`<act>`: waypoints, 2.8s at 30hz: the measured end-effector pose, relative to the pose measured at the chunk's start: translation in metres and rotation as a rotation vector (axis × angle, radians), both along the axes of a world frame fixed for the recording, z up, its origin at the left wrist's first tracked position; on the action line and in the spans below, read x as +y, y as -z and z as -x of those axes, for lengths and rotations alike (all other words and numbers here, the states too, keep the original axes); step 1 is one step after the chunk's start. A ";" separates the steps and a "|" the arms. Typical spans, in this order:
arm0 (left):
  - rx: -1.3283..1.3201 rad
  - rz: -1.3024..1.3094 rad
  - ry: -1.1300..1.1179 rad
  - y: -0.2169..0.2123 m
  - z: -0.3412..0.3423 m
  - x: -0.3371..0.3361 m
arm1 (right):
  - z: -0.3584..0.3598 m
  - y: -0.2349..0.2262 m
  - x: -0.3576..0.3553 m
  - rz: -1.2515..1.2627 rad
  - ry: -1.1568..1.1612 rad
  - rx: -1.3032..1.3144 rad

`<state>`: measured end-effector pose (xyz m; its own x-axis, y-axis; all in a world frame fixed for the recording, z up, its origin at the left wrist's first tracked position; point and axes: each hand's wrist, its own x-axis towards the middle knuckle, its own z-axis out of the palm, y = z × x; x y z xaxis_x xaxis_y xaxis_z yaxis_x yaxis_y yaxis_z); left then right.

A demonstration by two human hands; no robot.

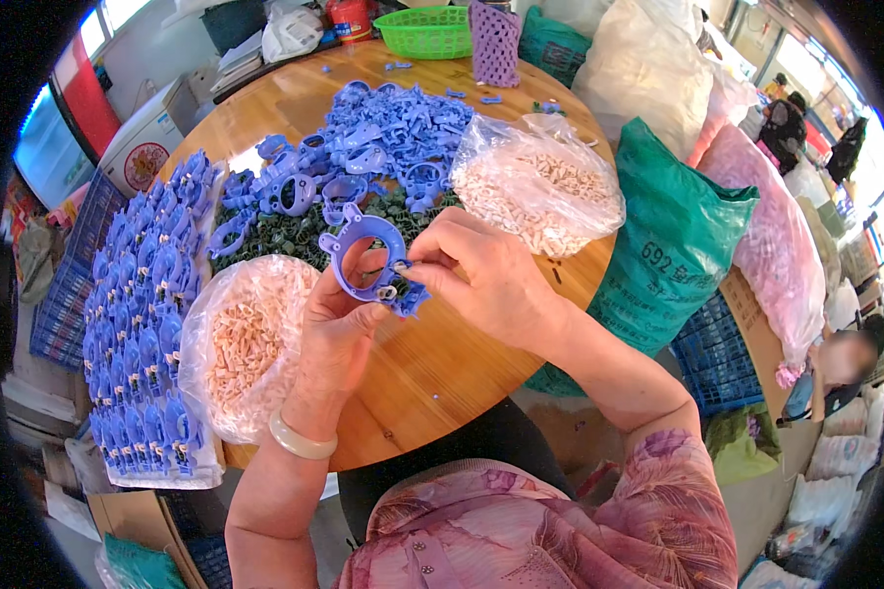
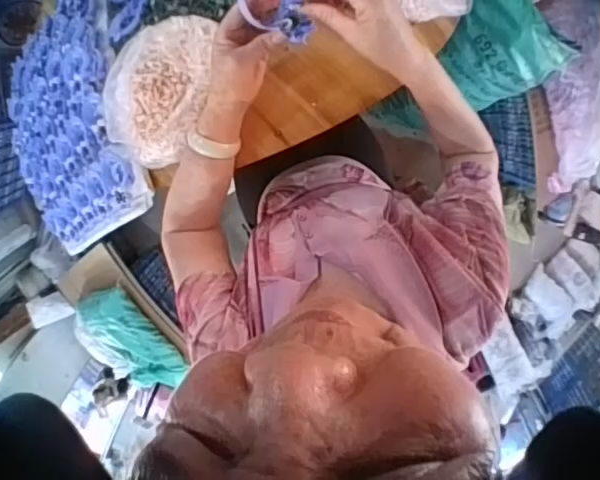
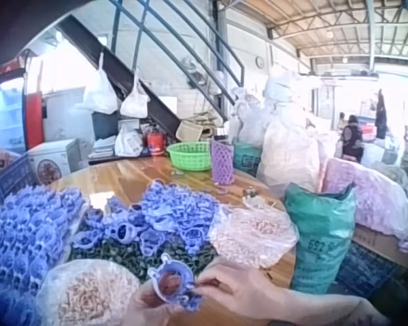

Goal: Assembling small blue and green plastic toy components by hand at a workbench.

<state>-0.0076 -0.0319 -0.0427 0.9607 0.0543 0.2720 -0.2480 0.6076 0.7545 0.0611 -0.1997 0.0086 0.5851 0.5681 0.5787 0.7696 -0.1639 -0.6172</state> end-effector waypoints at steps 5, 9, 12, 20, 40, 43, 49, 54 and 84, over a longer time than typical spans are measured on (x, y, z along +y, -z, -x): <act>-0.042 -0.095 -0.029 0.002 0.000 -0.001 | 0.000 0.005 0.002 0.024 0.004 -0.005; -0.033 -0.141 -0.090 0.005 0.002 -0.003 | 0.006 0.006 0.006 0.010 0.037 0.021; -0.057 -0.147 -0.091 0.002 0.002 -0.003 | 0.003 0.007 0.005 -0.025 0.004 0.052; 0.021 0.028 0.136 0.004 -0.002 0.006 | -0.017 0.001 -0.004 0.001 -0.058 0.345; -0.604 -1.585 -0.477 -0.024 0.007 -0.009 | -0.038 0.030 -0.013 -0.256 -0.176 1.089; -0.661 -1.664 -0.474 -0.016 0.003 -0.010 | -0.036 0.033 -0.013 -0.249 -0.179 1.095; -0.683 -1.633 -0.502 -0.013 0.004 -0.012 | -0.036 0.034 -0.015 -0.150 -0.139 1.045; -0.469 -1.320 -0.517 -0.012 0.007 -0.013 | -0.042 0.043 -0.019 0.078 -0.117 0.853; 0.415 -0.375 -0.152 0.015 -0.006 -0.001 | -0.104 0.019 0.006 0.292 0.199 0.368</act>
<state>-0.0019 -0.0333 -0.0575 0.9801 0.1723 -0.0991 0.0517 0.2604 0.9641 0.1652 -0.1939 -0.0104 0.8335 0.5324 0.1473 0.4459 -0.4910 -0.7484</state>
